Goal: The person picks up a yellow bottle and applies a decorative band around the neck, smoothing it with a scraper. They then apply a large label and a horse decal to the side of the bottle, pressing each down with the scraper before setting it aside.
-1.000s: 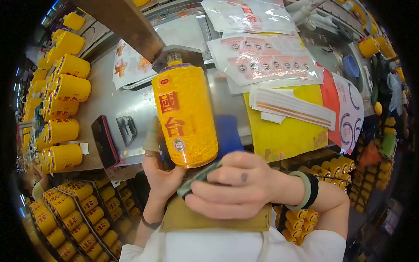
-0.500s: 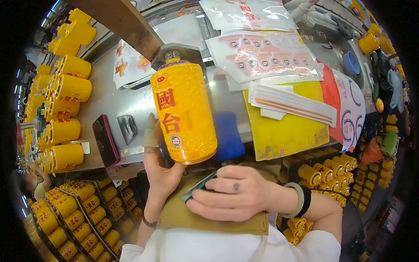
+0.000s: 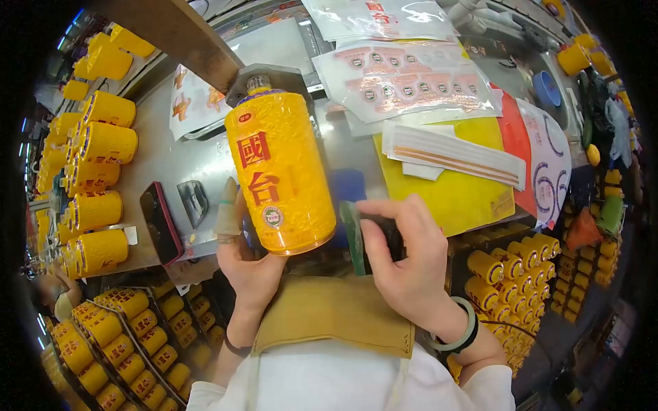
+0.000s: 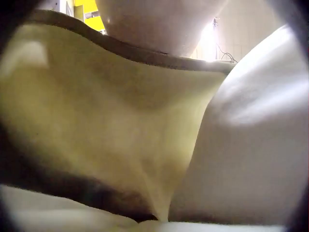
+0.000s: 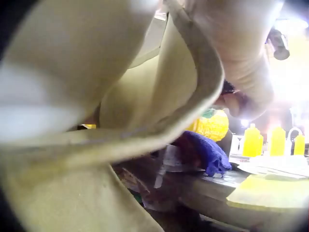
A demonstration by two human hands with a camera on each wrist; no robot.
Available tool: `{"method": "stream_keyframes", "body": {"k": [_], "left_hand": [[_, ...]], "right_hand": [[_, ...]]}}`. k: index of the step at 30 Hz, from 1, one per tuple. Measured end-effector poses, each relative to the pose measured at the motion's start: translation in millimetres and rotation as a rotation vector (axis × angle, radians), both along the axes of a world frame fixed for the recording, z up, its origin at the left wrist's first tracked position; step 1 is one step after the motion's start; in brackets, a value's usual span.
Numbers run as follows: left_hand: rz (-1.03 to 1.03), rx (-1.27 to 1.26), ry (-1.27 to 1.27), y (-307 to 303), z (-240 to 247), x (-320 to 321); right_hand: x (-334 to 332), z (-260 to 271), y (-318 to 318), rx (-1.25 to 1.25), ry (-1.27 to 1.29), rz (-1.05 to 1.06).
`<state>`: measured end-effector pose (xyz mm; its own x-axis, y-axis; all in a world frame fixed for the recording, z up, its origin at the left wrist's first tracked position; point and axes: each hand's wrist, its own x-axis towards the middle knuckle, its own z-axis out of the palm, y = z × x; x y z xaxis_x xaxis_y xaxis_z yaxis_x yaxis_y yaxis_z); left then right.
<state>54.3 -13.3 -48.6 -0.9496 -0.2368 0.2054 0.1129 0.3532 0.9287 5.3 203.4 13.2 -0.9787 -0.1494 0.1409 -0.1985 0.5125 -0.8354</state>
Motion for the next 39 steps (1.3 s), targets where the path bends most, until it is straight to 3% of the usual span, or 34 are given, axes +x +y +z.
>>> {"method": "stream_keyframes", "body": {"k": [7,14,18,25,39], "left_hand": [[0.098,0.144,0.073,16,9,-5],[0.112,-0.094,0.155,18,19,-8],[0.113,-0.054,0.167,19,22,-9],[0.123,-0.130,0.176,19,24,-11],[0.116,-0.273,0.128,14,28,-9]], "right_hand": [[9,12,-3,-0.101,-0.012,0.087],[10,18,-14,-0.105,0.004,0.151],[10,16,-12,-0.093,-0.017,0.042],[11,22,-19,-0.109,0.017,0.132],[9,16,-17,-0.088,0.022,0.116]]}}
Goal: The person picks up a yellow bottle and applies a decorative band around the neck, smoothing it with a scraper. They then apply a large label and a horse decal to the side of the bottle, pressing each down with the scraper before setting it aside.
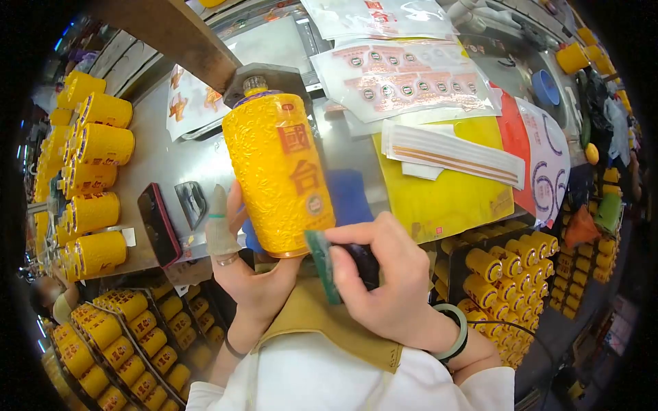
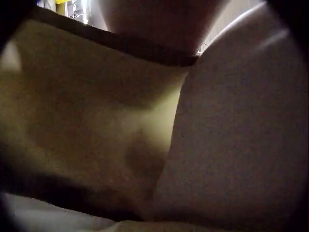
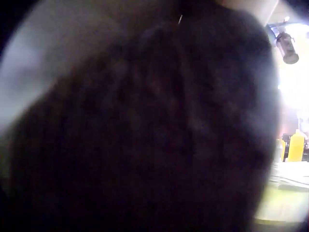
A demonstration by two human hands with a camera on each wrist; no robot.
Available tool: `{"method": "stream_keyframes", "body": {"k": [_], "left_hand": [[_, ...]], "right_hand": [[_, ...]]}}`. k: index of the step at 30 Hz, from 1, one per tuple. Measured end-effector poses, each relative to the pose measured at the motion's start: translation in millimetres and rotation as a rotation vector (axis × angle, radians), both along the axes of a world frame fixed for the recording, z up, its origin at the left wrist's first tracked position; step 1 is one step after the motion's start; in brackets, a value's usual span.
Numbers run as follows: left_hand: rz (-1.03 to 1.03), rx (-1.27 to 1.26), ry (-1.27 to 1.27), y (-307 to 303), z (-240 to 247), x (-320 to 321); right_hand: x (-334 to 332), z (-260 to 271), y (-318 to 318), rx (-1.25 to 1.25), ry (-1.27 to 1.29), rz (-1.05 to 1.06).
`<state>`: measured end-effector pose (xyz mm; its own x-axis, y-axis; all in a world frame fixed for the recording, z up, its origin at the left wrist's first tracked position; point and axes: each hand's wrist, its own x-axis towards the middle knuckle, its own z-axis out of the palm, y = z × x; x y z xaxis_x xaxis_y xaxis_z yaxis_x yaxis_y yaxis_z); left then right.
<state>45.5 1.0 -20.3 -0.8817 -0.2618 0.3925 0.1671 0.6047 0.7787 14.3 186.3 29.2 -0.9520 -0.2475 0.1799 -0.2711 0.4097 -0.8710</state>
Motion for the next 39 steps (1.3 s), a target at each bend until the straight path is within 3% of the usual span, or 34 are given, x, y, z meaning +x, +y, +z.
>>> {"method": "stream_keyframes", "body": {"k": [8,15,17,18,20,25,30,31,39], "left_hand": [[-0.121,0.156,-0.047,-15,-21,6],[-0.080,0.318,-0.081,-12,-21,11],[-0.046,-0.093,0.060,-12,-13,12],[-0.045,-0.094,0.061,-12,-12,12],[-0.084,-0.357,0.238,-11,-11,13],[-0.055,-0.206,0.149,-12,-21,26],[-0.078,-0.454,0.206,1,-13,12],[-0.023,-0.361,0.076,8,-14,17],[-0.026,-0.477,0.145,3,-3,2]], "right_hand": [[8,-19,6,-0.067,-0.113,-0.106],[8,-26,17,-0.125,-0.235,-0.148],[3,-26,22,-0.125,-0.213,-0.158],[1,-26,24,-0.123,-0.198,-0.174],[-3,-25,29,-0.098,-0.188,-0.178],[-11,-24,31,-0.121,-0.170,-0.153],[-16,-18,29,-0.174,-0.236,-0.129],[-16,-17,29,-0.166,-0.233,-0.113],[-27,-15,34,-0.059,-0.107,-0.031]]}}
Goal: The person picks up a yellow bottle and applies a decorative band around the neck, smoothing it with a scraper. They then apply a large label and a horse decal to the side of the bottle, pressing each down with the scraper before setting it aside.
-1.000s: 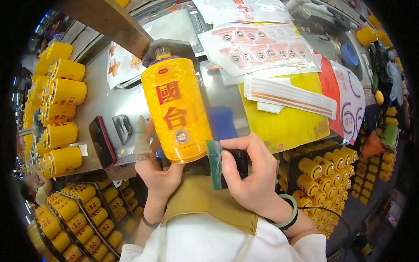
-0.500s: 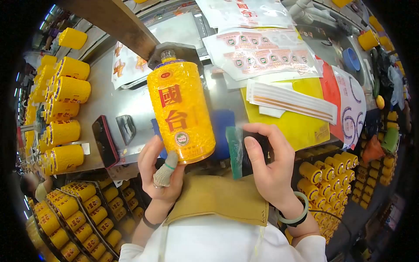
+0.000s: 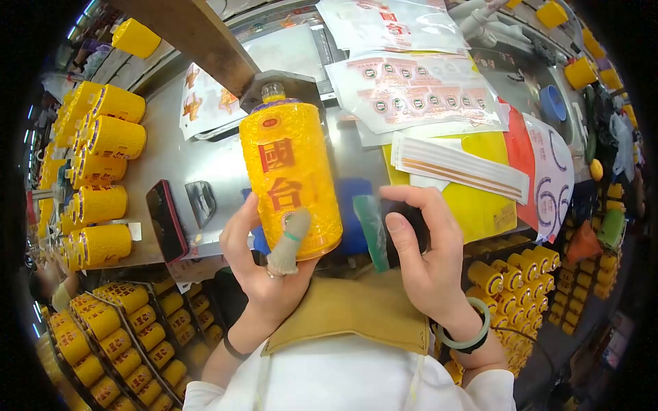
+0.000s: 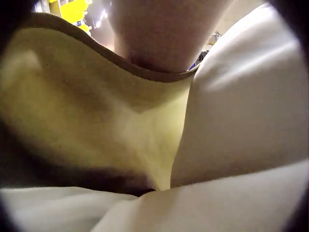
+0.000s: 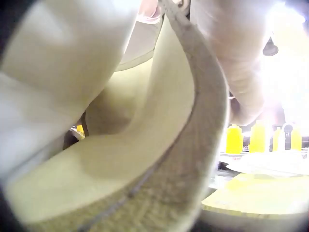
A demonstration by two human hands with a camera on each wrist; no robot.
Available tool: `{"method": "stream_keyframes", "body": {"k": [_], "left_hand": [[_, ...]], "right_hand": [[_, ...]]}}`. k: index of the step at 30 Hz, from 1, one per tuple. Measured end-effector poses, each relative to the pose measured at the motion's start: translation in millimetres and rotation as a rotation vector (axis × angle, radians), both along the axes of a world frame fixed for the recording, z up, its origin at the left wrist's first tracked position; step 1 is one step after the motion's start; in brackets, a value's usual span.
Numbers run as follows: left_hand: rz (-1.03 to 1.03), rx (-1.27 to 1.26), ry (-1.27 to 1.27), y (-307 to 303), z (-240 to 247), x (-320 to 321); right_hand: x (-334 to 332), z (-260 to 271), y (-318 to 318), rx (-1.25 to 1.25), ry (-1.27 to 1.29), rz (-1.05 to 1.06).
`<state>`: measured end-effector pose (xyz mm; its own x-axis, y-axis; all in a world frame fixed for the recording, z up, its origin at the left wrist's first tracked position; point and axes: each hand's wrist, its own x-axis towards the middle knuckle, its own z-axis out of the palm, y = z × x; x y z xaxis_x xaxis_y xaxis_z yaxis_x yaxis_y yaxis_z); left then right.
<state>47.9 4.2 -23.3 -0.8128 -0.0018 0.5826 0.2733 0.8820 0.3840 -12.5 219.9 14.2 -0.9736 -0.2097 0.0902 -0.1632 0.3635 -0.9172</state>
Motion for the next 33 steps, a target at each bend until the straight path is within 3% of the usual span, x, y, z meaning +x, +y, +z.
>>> {"method": "stream_keyframes", "body": {"k": [3,5,9,11,18,25,29,31,33], "left_hand": [[0.052,0.030,-0.076,-1,3,0],[0.008,0.264,-0.074,-5,-4,0],[-0.003,0.345,-0.077,-10,-7,3],[0.004,0.372,-0.091,-11,-5,5],[-0.010,0.466,-0.104,-12,-10,6],[0.028,0.473,-0.092,-9,-5,3],[0.010,0.426,-0.110,-15,-9,5],[0.006,0.417,-0.113,-18,-10,6],[0.010,0.379,-0.157,-20,-10,9]], "right_hand": [[-10,8,-3,0.040,0.079,0.046],[-18,12,-8,0.041,0.168,0.100],[-34,27,-19,0.020,0.213,0.183],[-47,35,-27,0.148,0.419,0.478],[-62,37,-51,0.212,0.753,0.446],[-57,38,-52,0.149,0.546,0.518],[-55,12,-34,0.193,0.819,0.375],[-33,6,-26,0.133,0.921,0.594],[-13,-2,-23,0.075,1.007,0.674]]}}
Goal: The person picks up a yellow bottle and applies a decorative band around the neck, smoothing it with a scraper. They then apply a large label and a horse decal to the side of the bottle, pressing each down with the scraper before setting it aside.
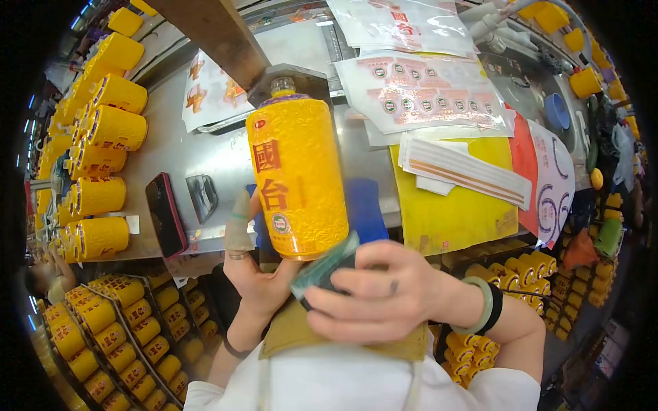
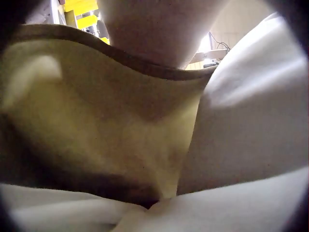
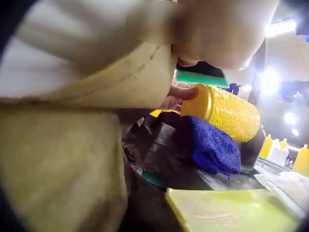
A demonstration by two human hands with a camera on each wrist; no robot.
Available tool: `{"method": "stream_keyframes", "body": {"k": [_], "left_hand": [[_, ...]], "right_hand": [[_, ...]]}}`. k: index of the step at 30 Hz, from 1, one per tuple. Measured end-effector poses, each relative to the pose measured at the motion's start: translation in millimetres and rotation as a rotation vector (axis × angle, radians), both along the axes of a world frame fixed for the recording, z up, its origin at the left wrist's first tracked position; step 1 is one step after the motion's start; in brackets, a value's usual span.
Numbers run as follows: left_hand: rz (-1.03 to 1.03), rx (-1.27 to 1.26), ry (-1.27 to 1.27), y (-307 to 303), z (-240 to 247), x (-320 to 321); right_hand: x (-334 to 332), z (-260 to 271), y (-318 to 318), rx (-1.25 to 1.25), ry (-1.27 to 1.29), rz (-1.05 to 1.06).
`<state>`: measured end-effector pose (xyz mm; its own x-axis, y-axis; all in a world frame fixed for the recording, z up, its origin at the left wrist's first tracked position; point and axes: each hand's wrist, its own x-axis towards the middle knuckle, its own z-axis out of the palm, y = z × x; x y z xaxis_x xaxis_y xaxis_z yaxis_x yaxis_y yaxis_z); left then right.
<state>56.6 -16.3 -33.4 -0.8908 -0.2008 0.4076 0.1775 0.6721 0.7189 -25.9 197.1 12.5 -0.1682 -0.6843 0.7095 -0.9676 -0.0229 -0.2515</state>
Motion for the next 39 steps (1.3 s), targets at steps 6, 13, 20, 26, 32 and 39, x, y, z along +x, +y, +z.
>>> {"method": "stream_keyframes", "body": {"k": [6,13,20,26,32,39], "left_hand": [[0.021,0.106,0.009,5,-6,0],[0.058,0.129,0.015,5,-14,-2],[0.039,0.106,0.041,6,-15,-6],[0.084,0.201,-0.002,9,-17,-10],[0.097,0.281,0.009,15,-13,-7],[0.090,0.152,0.064,12,2,-6]], "right_hand": [[-2,7,3,-0.001,-0.067,-0.239],[-22,17,-5,0.087,-0.165,-0.169],[-95,33,-41,0.047,-0.159,-0.381],[-85,34,-29,0.068,0.097,-0.286],[-6,21,-4,0.096,-0.057,0.083],[6,-2,8,0.032,-0.042,-0.045]]}}
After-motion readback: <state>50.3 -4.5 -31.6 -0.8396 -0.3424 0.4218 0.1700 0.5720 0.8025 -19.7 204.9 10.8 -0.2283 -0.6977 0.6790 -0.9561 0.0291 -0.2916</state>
